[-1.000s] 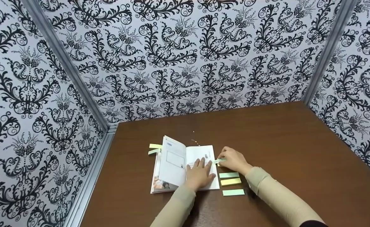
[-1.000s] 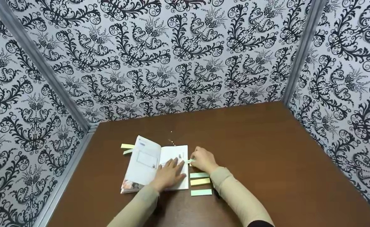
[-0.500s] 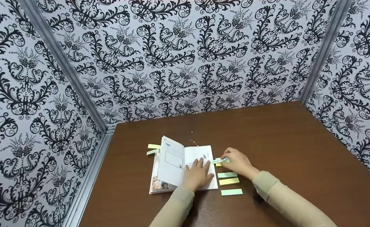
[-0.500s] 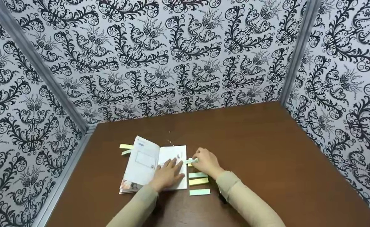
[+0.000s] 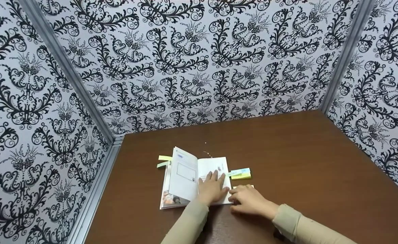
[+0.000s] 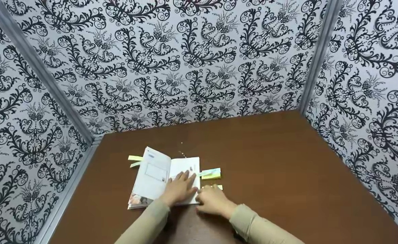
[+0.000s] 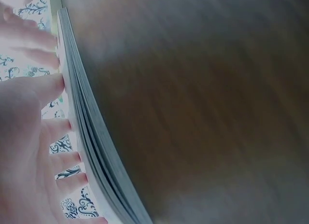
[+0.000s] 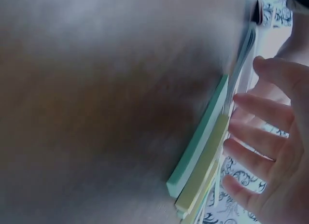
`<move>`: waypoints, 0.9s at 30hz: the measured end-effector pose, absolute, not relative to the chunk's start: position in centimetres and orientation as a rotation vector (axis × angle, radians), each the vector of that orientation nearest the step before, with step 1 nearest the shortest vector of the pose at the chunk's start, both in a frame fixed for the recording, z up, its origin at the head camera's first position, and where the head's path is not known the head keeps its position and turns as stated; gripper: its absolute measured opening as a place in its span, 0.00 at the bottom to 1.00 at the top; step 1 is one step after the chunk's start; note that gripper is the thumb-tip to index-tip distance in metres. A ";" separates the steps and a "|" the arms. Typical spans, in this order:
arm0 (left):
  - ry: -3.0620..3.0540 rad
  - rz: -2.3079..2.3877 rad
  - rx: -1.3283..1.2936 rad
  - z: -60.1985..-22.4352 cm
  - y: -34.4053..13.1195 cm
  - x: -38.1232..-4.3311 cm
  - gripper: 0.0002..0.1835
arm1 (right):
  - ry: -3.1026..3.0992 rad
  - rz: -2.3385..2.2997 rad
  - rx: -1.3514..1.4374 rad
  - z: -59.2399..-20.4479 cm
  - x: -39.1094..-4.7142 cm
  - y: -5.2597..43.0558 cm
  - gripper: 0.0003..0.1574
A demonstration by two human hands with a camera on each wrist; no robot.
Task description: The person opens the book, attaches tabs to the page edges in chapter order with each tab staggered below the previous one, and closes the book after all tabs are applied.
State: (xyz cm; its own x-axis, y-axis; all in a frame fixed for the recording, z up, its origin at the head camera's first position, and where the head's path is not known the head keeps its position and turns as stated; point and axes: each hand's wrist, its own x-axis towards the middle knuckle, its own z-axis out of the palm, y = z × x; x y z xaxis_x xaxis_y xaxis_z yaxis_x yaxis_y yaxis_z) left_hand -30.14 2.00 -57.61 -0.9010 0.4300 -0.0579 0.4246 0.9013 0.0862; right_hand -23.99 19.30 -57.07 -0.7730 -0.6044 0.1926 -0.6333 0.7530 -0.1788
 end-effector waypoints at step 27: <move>3.060 -0.037 0.613 -56.7 4.4 -29.9 0.29 | -2.835 0.280 1.087 -56.8 -23.7 19.3 0.09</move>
